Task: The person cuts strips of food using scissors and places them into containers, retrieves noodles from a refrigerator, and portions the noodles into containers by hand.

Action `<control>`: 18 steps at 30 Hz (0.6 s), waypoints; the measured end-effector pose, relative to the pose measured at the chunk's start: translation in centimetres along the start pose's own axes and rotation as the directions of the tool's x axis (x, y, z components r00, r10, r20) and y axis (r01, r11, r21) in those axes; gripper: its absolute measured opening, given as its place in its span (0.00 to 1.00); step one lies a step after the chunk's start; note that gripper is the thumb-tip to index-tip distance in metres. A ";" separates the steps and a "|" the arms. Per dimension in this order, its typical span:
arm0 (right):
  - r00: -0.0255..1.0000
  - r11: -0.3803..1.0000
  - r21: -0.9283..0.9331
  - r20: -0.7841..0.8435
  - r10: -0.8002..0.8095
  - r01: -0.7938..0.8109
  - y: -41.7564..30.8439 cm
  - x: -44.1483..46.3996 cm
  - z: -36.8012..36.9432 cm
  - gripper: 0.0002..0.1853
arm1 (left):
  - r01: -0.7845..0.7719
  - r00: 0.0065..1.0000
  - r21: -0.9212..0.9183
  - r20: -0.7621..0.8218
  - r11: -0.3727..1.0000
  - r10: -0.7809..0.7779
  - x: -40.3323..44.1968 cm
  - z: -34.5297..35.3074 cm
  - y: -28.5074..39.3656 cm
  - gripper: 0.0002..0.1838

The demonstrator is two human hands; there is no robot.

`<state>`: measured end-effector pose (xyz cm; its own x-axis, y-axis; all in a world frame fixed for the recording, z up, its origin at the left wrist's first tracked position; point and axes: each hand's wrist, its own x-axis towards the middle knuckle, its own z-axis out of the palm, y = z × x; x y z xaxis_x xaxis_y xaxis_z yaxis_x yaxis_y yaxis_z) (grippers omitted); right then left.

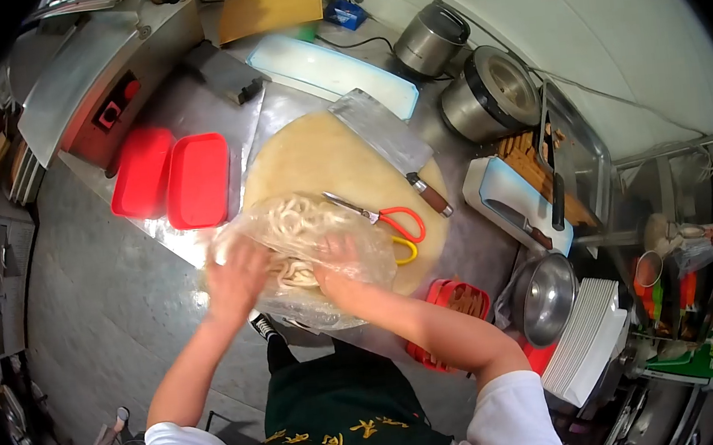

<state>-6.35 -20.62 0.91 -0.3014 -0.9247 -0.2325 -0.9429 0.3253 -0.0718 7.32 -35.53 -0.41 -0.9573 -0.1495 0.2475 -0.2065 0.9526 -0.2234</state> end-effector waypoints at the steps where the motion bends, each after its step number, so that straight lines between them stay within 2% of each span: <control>1: 0.965 0.999 -0.042 -0.260 -0.044 0.034 0.5 -0.1 1.1 0.17 | 0.034 0.999 0.080 -0.020 0.996 -0.033 0.3 0.3 -1.2 0.28; 2: 0.964 0.998 -0.047 -0.260 -0.053 0.043 0.9 -0.1 1.4 0.17 | 0.164 0.968 -0.115 0.211 0.980 -0.137 1.2 -2.9 -2.8 0.35; 3: 0.987 1.000 -0.003 -0.157 -0.026 0.026 1.1 0.0 1.2 0.18 | 0.326 0.876 -0.268 0.445 0.907 -0.184 1.4 -4.7 -3.7 0.42; 4: 0.999 0.999 0.039 -0.052 -0.002 0.004 1.3 0.1 1.0 0.19 | 0.334 0.874 -0.264 0.446 0.905 -0.193 0.8 -4.4 -4.0 0.42; 6: 0.999 0.999 0.015 -0.019 -0.036 0.036 1.7 -0.1 -1.1 0.19 | 0.321 0.876 -0.260 0.447 0.911 -0.181 -0.4 -3.0 -4.5 0.52; 7: 0.998 0.998 -0.006 0.016 -0.060 0.060 1.8 -0.2 -2.8 0.20 | 0.440 0.747 -0.350 0.653 0.827 -0.121 -0.7 -2.7 -4.7 0.51; 8: 0.997 0.997 -0.009 0.016 -0.071 0.071 2.2 -0.2 -4.1 0.20 | 0.450 0.745 -0.347 0.654 0.823 -0.131 -1.0 -2.6 -4.4 0.51; 10: 0.993 0.981 0.185 0.110 0.041 -0.061 3.3 -0.2 -6.8 0.22 | 0.471 0.833 -0.498 0.524 0.728 -0.181 -1.7 -2.5 -3.4 0.50; 11: 0.993 0.982 0.179 0.111 0.035 -0.055 3.6 0.0 -9.0 0.22 | 0.416 0.877 -0.482 0.437 0.771 -0.199 -1.5 -2.8 -3.0 0.48; 12: 0.999 0.953 0.302 0.020 0.035 -0.040 3.8 0.0 -11.4 0.23 | 0.422 0.875 -0.487 0.438 0.765 -0.204 -1.2 -3.2 -2.7 0.48; 13: 0.996 0.908 0.419 -0.067 0.051 -0.018 4.1 -0.3 -12.7 0.24 | 0.473 0.860 -0.575 0.464 0.668 -0.210 -0.8 -3.5 -2.4 0.47; 14: 0.997 0.910 0.414 -0.062 0.052 -0.022 4.7 -0.6 -12.5 0.24 | 0.515 0.846 -0.650 0.489 0.559 -0.212 -0.4 -3.8 -2.1 0.46; 16: 0.980 0.998 0.047 -0.195 -0.041 0.051 6.5 -0.7 -10.5 0.24 | 0.509 0.856 -0.679 0.465 0.528 -0.228 0.5 -3.8 -1.5 0.45; 17: 0.995 0.978 -0.209 -0.102 -0.007 -0.015 6.9 -0.7 -8.1 0.27 | 0.492 0.865 -0.679 0.451 0.545 -0.218 0.7 -3.2 -1.0 0.45; 18: 0.994 0.976 -0.216 -0.108 -0.010 -0.014 6.2 -0.8 -7.6 0.27 | 0.472 0.876 -0.678 0.434 0.564 -0.212 1.0 -2.6 -0.7 0.44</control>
<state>-13.02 -19.33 8.04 -0.3053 -0.9440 -0.1252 -0.9471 0.2874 0.1429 7.02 -35.67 2.47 -0.8824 -0.4478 -0.1447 -0.4311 0.6460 0.6299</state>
